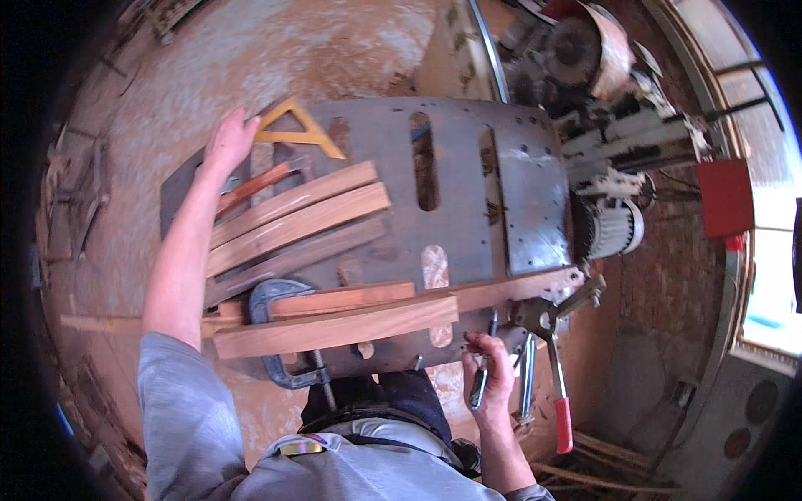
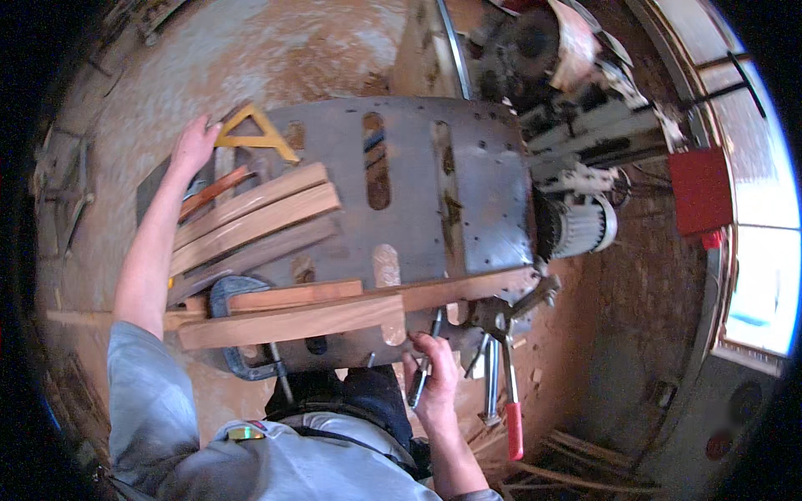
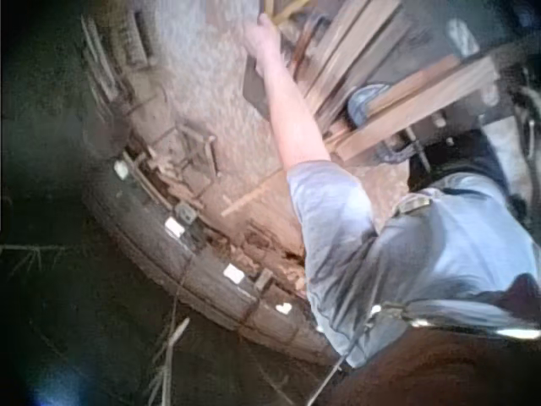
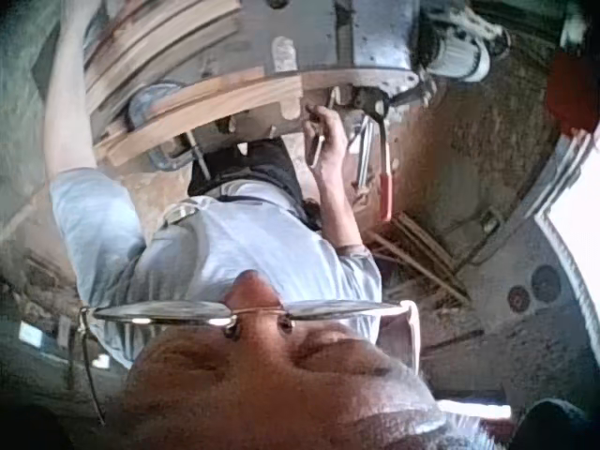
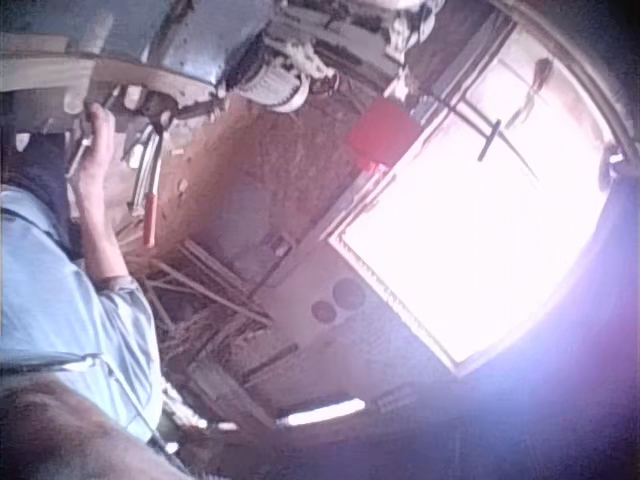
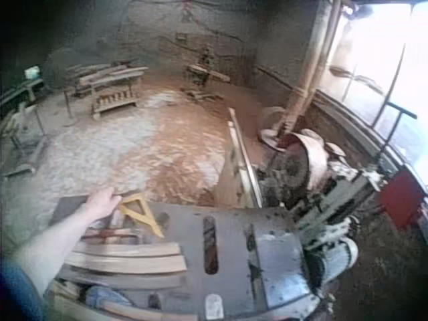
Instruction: The person writes on a sheet of paper, measures a long wooden plank with a tape measure, and marks the wood with a pen and a square. The person then uses a wrench and pliers to adjust components on a woodworking machine.
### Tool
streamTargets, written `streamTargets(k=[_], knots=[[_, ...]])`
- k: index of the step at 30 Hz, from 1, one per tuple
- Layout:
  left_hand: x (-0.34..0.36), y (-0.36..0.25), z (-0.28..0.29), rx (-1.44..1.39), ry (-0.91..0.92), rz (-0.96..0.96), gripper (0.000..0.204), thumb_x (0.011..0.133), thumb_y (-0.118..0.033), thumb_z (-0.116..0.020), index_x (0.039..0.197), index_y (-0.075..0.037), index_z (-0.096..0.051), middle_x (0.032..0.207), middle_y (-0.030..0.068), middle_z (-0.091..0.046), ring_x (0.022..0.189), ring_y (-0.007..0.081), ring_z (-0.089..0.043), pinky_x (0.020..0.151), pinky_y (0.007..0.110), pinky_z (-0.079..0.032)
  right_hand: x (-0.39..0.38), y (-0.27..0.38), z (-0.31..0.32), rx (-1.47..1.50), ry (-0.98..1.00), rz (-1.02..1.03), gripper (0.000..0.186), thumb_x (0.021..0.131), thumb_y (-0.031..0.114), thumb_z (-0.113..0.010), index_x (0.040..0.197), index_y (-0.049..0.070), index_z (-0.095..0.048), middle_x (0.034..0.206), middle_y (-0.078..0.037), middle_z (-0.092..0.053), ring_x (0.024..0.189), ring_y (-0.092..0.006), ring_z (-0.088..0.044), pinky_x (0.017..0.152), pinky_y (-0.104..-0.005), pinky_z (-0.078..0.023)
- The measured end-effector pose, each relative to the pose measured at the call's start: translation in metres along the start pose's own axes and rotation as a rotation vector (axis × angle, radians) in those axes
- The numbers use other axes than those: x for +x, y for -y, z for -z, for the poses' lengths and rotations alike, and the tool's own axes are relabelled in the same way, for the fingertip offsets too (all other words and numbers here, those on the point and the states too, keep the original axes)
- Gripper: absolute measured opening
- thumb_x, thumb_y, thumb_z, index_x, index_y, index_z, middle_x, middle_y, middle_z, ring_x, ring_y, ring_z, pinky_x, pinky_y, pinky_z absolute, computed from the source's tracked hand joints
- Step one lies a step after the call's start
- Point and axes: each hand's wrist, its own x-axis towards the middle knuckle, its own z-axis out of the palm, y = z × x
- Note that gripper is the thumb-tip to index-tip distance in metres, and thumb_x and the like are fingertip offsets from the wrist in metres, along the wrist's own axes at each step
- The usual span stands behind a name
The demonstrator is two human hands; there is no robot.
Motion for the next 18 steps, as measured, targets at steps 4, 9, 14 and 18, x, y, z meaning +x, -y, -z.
streamTargets(k=[4,9,14,18], knots=[[0.031,-0.020,-0.021,0.087,0.237,-0.033,0.039,0.099,-0.032,-0.053,0.123,-0.002,-0.064,0.120,0.0253,-0.063,0.115,0.0415,-0.060,0.097,0.049,-0.048,-0.024,-0.009,0.006,-0.040,-0.049,-0.089,0.032,0.082,-0.010,-0.067,0.112,-0.001,-0.060,0.109,-0.014,-0.068,0.088,-0.0203,-0.067,0.082,-0.0316,-0.054],[0.046,0.028,-0.035,0.049,0.159,-0.004,0.034,0.101,-0.031,-0.051,0.111,-0.001,-0.063,0.110,0.0273,-0.064,0.108,0.0444,-0.061,0.091,0.052,-0.048,-0.037,-0.017,0.004,0.023,-0.075,-0.140,0.031,0.084,-0.008,-0.067,0.113,-0.001,-0.060,0.109,-0.013,-0.068,0.086,-0.0190,-0.067,0.082,-0.0307,-0.054],[0.033,0.027,0.021,0.044,-0.006,0.006,0.032,0.102,-0.030,-0.051,0.112,-0.002,-0.059,0.104,0.0267,-0.066,0.101,0.0458,-0.063,0.084,0.052,-0.050,-0.034,-0.024,0.010,0.048,-0.063,-0.141,0.032,0.086,-0.010,-0.065,0.115,-0.002,-0.059,0.109,-0.014,-0.066,0.090,-0.0191,-0.067,0.082,-0.0301,-0.054],[-0.047,-0.081,0.091,-0.210,-0.013,-0.222,0.028,0.102,-0.027,-0.052,0.117,-0.004,-0.060,0.102,0.0239,-0.067,0.095,0.0430,-0.066,0.078,0.049,-0.052,-0.028,-0.029,0.007,0.111,-0.109,-0.126,0.032,0.085,-0.009,-0.066,0.115,-0.001,-0.059,0.106,-0.015,-0.065,0.092,-0.0223,-0.065,0.082,-0.0321,-0.053]])
